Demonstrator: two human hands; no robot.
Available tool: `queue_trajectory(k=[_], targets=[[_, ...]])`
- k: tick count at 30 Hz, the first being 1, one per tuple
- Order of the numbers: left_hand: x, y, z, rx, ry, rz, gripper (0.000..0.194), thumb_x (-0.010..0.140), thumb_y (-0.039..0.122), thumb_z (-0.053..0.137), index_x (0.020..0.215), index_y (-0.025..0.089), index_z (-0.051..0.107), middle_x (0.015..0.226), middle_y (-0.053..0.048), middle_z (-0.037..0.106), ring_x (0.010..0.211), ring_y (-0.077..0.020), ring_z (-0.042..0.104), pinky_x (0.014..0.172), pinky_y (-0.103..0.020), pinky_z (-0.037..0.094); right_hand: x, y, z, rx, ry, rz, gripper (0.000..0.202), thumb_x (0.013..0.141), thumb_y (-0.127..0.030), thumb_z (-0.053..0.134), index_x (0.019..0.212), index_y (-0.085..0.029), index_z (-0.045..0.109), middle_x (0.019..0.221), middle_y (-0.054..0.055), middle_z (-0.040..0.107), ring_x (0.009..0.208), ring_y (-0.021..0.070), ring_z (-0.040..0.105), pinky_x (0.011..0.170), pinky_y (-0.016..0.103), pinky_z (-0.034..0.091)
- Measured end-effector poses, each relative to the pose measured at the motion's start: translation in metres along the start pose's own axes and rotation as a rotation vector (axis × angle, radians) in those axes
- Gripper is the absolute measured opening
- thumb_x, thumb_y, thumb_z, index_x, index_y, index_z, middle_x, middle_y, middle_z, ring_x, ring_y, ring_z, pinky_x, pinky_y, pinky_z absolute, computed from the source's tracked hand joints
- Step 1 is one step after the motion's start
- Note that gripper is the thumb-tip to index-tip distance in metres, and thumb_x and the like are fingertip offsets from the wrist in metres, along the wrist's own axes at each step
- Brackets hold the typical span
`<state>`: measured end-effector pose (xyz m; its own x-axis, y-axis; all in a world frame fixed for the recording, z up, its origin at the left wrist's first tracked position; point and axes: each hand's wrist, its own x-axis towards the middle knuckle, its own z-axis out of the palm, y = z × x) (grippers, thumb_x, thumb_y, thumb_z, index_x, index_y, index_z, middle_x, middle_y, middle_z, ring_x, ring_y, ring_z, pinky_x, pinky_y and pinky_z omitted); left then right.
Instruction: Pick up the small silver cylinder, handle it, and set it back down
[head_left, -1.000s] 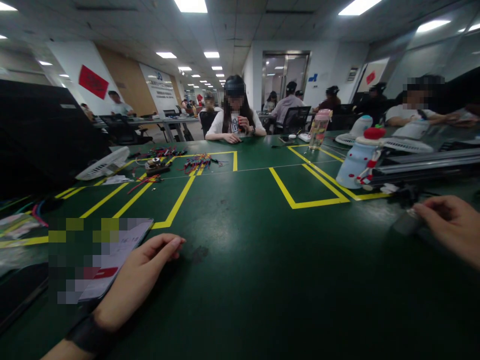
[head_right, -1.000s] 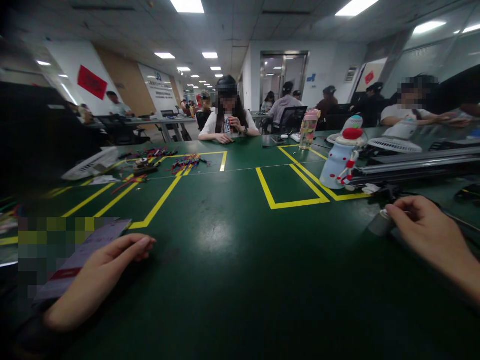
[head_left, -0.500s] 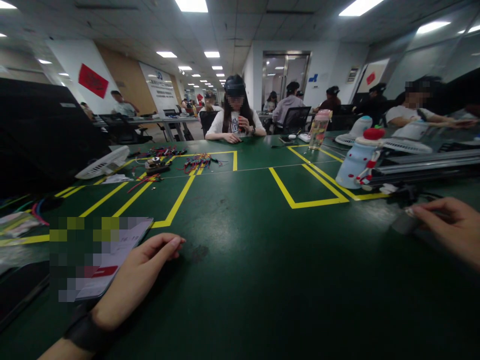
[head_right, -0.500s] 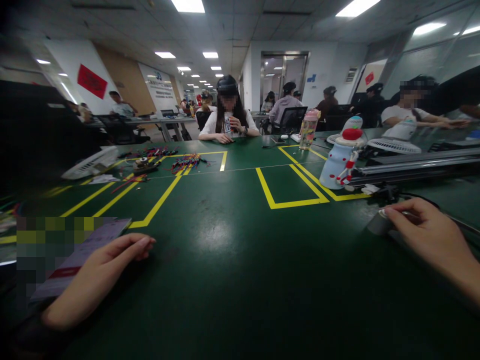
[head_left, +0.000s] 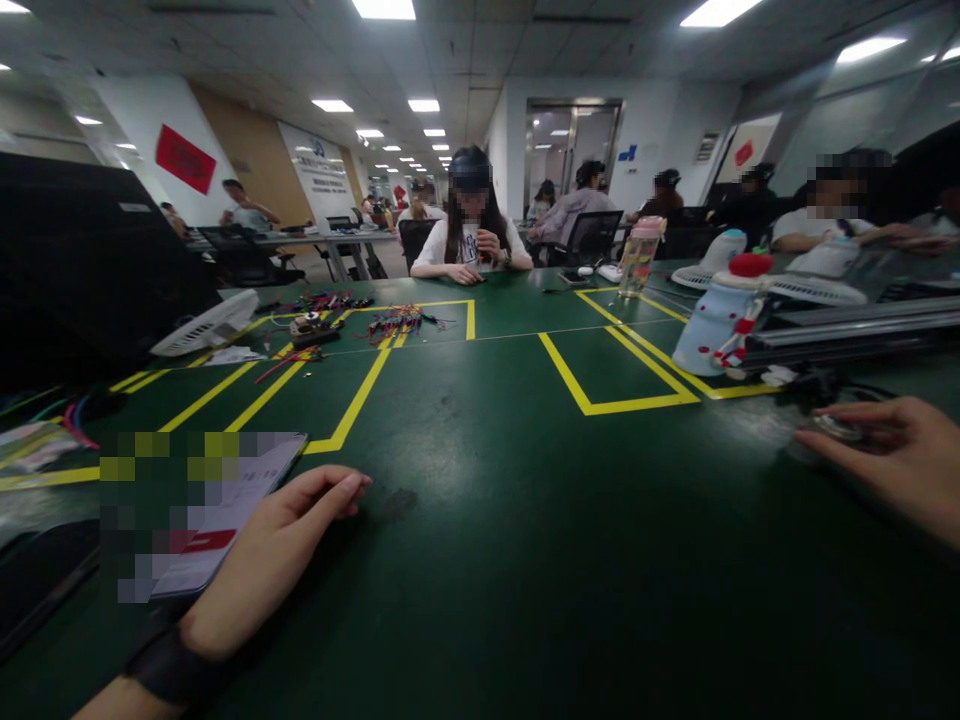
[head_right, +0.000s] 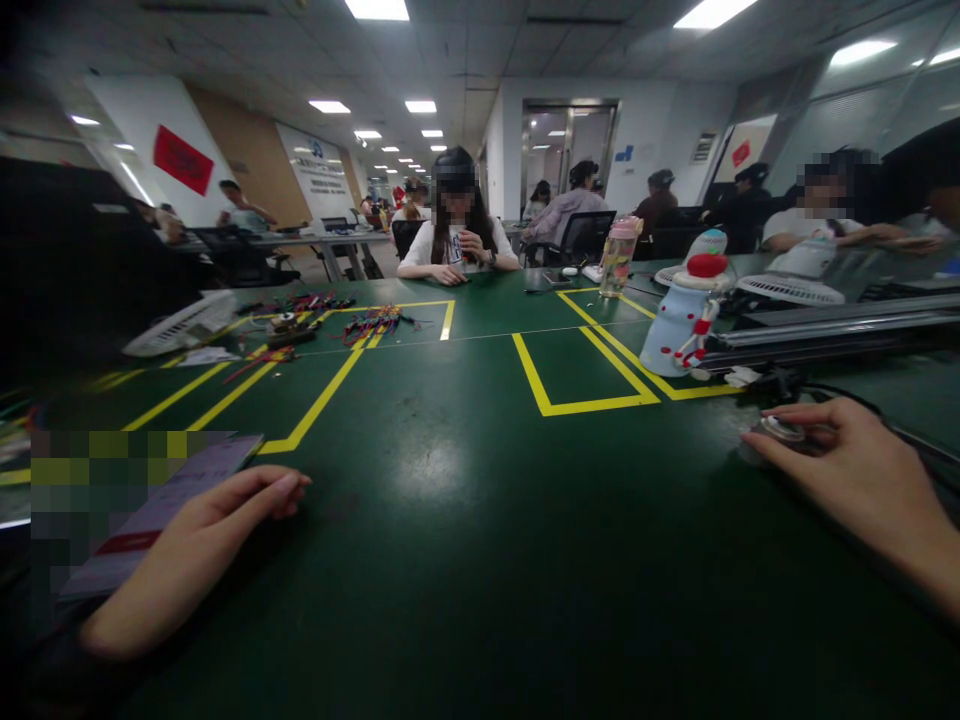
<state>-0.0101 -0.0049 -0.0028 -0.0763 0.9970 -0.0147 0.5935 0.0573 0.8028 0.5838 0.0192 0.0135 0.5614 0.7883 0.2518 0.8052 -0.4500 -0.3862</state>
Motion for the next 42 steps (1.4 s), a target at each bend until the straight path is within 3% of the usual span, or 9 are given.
queue_trajectory(k=[6, 13, 19, 22, 24, 29, 33, 38, 42], targets=[[0.0, -0.003, -0.001, -0.004, 0.004, 0.001, 0.032, 0.085, 0.054, 0.054, 0.097, 0.026, 0.065, 0.085, 0.002, 0.066, 0.086, -0.0202, 0.06, 0.078, -0.03, 0.043, 0.002, 0.003, -0.004, -0.004, -0.079, -0.016, 0.059, 0.071, -0.061, 0.063, 0.11, -0.017, 0.056, 0.107, 0.017, 0.057, 0.082, 0.0206, 0.055, 0.064, 0.034, 0.042], [-0.001, 0.0, 0.0, -0.002, 0.009, 0.016, 0.033, 0.084, 0.054, 0.055, 0.096, 0.025, 0.066, 0.084, 0.001, 0.067, 0.086, -0.0217, 0.061, 0.077, -0.031, 0.045, 0.007, 0.01, -0.001, 0.037, -0.086, -0.066, 0.069, 0.068, -0.067, 0.063, 0.109, -0.012, 0.054, 0.104, 0.019, 0.056, 0.084, 0.0193, 0.055, 0.064, 0.035, 0.042], [-0.001, -0.002, 0.0, 0.009, -0.001, 0.017, 0.033, 0.085, 0.054, 0.054, 0.097, 0.026, 0.066, 0.086, 0.001, 0.068, 0.087, -0.0217, 0.062, 0.077, -0.031, 0.046, 0.005, 0.006, -0.007, 0.145, -0.077, -0.125, 0.064, 0.061, -0.061, 0.073, 0.1, -0.012, 0.056, 0.098, 0.017, 0.059, 0.082, 0.0193, 0.059, 0.064, 0.037, 0.044], [-0.001, -0.002, 0.002, 0.019, -0.002, 0.01, 0.034, 0.085, 0.055, 0.053, 0.098, 0.026, 0.065, 0.088, 0.001, 0.068, 0.088, -0.0218, 0.062, 0.077, -0.031, 0.046, -0.012, -0.017, -0.001, 0.257, -0.06, -0.187, 0.055, 0.067, -0.053, 0.073, 0.102, -0.015, 0.055, 0.101, 0.017, 0.06, 0.084, 0.0194, 0.062, 0.068, 0.038, 0.047], [-0.001, -0.001, 0.002, 0.027, -0.006, 0.017, 0.034, 0.085, 0.055, 0.053, 0.098, 0.026, 0.065, 0.088, 0.001, 0.068, 0.088, -0.0219, 0.062, 0.077, -0.032, 0.046, -0.033, -0.044, 0.008, 0.434, -0.107, -0.315, 0.049, 0.071, -0.044, 0.073, 0.107, -0.018, 0.052, 0.108, 0.015, 0.06, 0.089, 0.0186, 0.063, 0.075, 0.036, 0.052], [-0.002, 0.0, 0.003, 0.044, 0.003, 0.022, 0.033, 0.086, 0.054, 0.053, 0.099, 0.026, 0.064, 0.089, 0.001, 0.068, 0.087, -0.0209, 0.062, 0.078, -0.031, 0.046, -0.101, -0.137, 0.042, 0.808, -0.42, -0.801, 0.044, 0.072, -0.031, 0.074, 0.106, -0.022, 0.049, 0.118, 0.008, 0.057, 0.108, 0.0179, 0.059, 0.091, 0.034, 0.054], [-0.002, -0.002, 0.001, 0.066, -0.002, 0.023, 0.033, 0.086, 0.054, 0.052, 0.1, 0.026, 0.064, 0.09, 0.001, 0.069, 0.088, -0.0215, 0.063, 0.078, -0.032, 0.046, -0.141, -0.19, 0.063, 0.858, -0.604, -0.918, 0.04, 0.075, -0.03, 0.071, 0.107, -0.023, 0.049, 0.118, 0.005, 0.055, 0.108, 0.0146, 0.057, 0.088, 0.03, 0.055], [0.0, 0.003, 0.002, 0.109, -0.038, 0.046, 0.033, 0.087, 0.052, 0.051, 0.102, 0.026, 0.064, 0.095, -0.001, 0.069, 0.09, -0.0227, 0.064, 0.079, -0.033, 0.048, -0.154, -0.2, 0.073, 0.758, -0.67, -0.95, 0.045, 0.075, -0.029, 0.07, 0.114, -0.024, 0.049, 0.115, 0.004, 0.056, 0.102, 0.0146, 0.057, 0.089, 0.034, 0.052], [-0.002, 0.036, 0.019, 0.143, -0.114, 0.135, 0.032, 0.088, 0.047, 0.052, 0.111, 0.029, 0.064, 0.108, -0.002, 0.068, 0.098, -0.0231, 0.063, 0.084, -0.035, 0.048, -0.154, -0.197, 0.072, 0.822, -0.716, -0.887, 0.061, 0.072, -0.03, 0.073, 0.123, -0.023, 0.041, 0.116, 0.006, 0.055, 0.104, 0.0149, 0.057, 0.093, 0.035, 0.05]])
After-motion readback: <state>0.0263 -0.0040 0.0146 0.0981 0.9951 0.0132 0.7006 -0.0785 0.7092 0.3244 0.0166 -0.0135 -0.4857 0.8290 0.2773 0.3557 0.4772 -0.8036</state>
